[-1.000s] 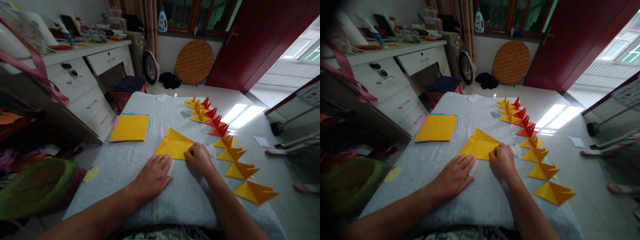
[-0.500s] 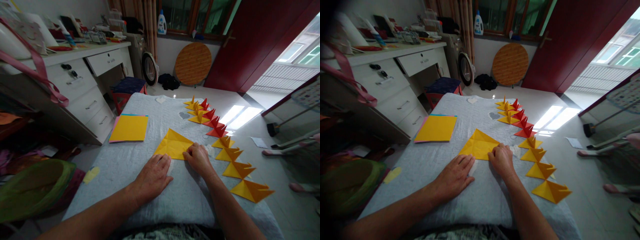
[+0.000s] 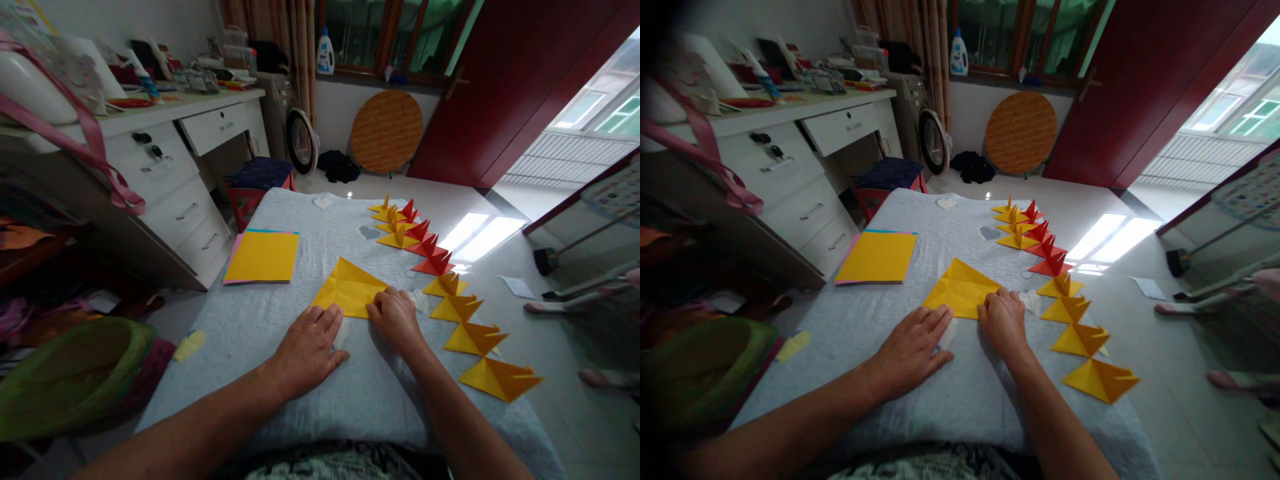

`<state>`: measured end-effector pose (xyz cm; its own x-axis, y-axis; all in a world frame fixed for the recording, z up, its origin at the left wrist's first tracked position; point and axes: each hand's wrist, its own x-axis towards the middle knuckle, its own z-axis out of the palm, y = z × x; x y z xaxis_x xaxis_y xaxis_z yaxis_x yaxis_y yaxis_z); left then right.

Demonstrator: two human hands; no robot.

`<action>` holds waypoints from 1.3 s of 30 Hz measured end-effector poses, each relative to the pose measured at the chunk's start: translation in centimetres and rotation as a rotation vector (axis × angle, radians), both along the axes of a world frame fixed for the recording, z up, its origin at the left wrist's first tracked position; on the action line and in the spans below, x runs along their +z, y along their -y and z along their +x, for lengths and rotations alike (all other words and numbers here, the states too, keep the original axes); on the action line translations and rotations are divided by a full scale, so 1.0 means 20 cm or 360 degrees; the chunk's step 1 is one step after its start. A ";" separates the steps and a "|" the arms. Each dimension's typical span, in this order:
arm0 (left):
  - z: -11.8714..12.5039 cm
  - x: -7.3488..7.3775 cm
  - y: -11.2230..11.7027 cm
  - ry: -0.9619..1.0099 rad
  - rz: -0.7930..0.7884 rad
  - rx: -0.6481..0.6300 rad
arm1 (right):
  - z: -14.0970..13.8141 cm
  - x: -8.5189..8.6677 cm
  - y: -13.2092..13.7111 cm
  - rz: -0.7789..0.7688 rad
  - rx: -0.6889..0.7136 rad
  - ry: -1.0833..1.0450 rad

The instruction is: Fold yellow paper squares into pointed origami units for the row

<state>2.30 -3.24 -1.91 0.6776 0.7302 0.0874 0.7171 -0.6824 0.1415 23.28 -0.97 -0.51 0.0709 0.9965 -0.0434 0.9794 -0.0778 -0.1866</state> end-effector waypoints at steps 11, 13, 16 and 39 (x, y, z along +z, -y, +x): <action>0.00 0.01 -0.01 0.0006 0.0018 -0.0019 | -0.07 0.01 0.04 0.0174 0.0478 -0.0049; 0.00 0.01 -0.01 0.0010 0.0024 -0.0024 | -0.09 0.02 0.05 0.0057 0.0720 -0.0038; 0.00 0.01 0.00 0.0013 0.0048 -0.0029 | -0.11 0.06 0.08 -0.0053 0.0816 0.0090; -0.07 0.06 0.09 -0.0094 0.0108 0.0378 | -0.23 0.06 0.23 0.0074 0.0759 0.0558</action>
<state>0.84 -5.03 -0.78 0.4932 0.8633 0.1069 0.8641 -0.5004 0.0541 18.71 -5.55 0.66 -0.3829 0.9222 -0.0540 0.9080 0.3865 0.1619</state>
